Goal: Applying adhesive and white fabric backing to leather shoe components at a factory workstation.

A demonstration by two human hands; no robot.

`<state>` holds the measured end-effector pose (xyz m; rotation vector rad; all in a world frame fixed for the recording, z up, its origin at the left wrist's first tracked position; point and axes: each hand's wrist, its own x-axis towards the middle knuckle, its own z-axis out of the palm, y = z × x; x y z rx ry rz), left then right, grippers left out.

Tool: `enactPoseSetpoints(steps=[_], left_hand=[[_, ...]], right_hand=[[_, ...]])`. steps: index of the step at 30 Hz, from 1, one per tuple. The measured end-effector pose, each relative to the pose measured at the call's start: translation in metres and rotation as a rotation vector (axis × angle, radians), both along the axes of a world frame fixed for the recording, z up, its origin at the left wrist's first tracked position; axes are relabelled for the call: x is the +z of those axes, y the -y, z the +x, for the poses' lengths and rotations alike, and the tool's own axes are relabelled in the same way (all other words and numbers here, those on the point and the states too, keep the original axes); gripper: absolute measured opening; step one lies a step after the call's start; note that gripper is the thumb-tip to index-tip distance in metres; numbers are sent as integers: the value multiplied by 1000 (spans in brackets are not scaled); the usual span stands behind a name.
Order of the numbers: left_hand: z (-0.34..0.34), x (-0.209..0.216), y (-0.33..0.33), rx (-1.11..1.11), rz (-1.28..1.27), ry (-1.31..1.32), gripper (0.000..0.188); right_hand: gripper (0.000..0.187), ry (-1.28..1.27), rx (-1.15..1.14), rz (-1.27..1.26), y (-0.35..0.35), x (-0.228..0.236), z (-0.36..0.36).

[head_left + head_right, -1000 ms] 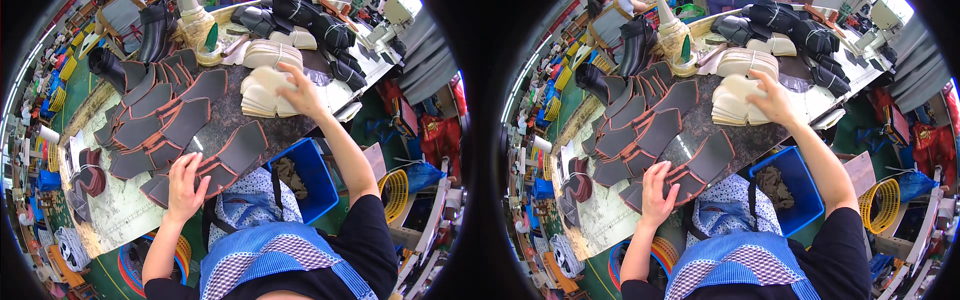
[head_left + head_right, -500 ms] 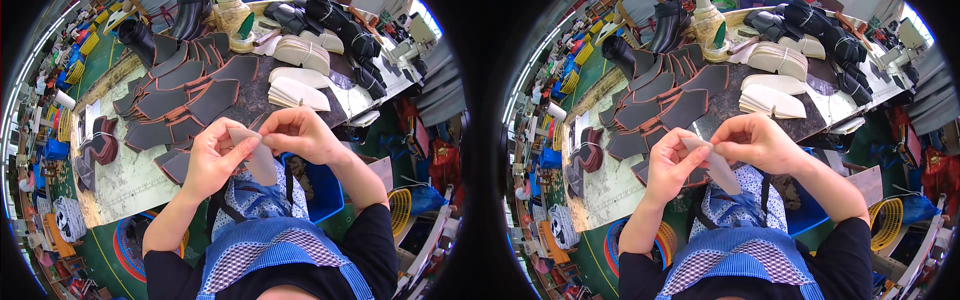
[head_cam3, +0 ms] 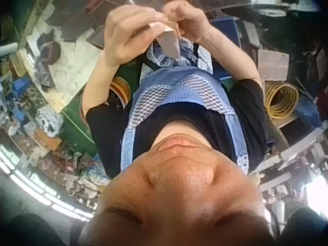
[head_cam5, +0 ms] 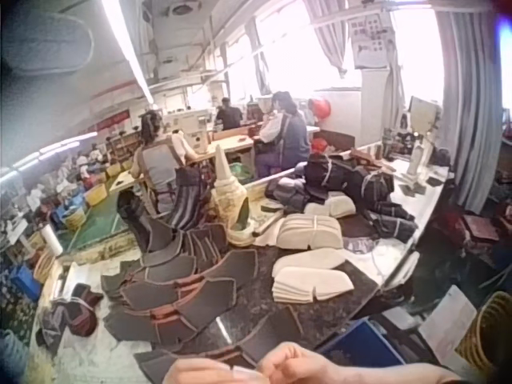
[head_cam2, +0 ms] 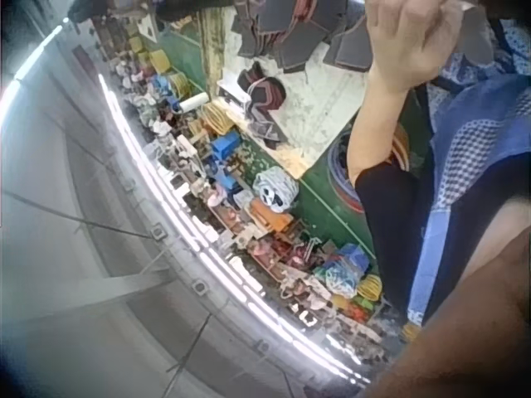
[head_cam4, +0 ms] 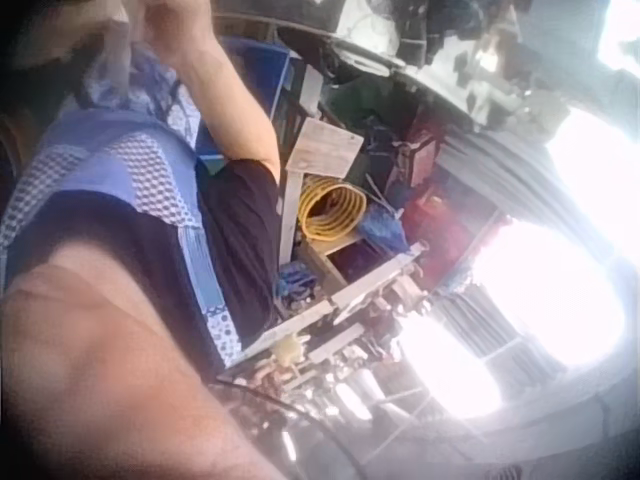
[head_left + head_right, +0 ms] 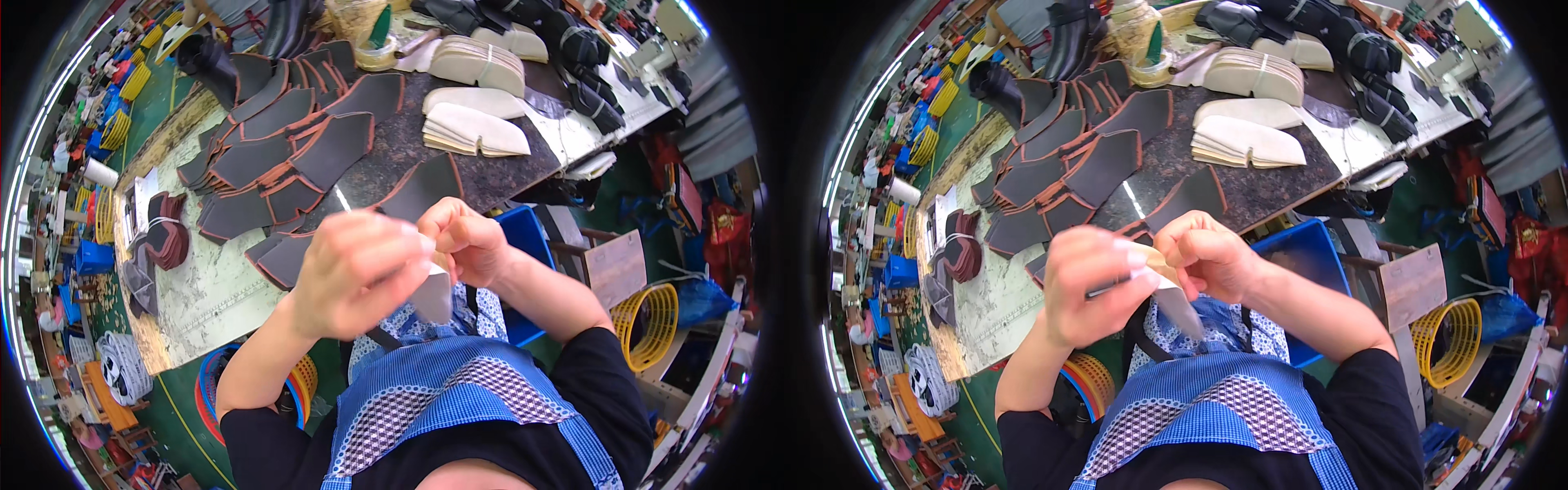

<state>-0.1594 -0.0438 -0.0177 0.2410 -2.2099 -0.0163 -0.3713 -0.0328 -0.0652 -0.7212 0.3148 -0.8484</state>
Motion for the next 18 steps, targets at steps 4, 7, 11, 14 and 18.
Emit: enactPoseSetpoints(steps=[4, 7, 11, 14, 18], left_hand=[[16, -5, -40, -18, -82, 126, 20], [45, -14, -71, -15, 293, 134, 22], [66, -41, -104, -112, 1514, -174, 32], [72, -56, -113, 62, 1920, -415, 32], [67, -54, -83, -77, 1830, -678, 34]], right_hand=[[21, 8, -598, 311, -2, -35, -26], [17, -201, -1016, 397, -5, -55, -81], [33, -2175, -132, -420, -116, -177, -233], [45, -1395, 10, -29, -83, -87, -152], [57, -641, 52, -504, -25, 1, -40]])
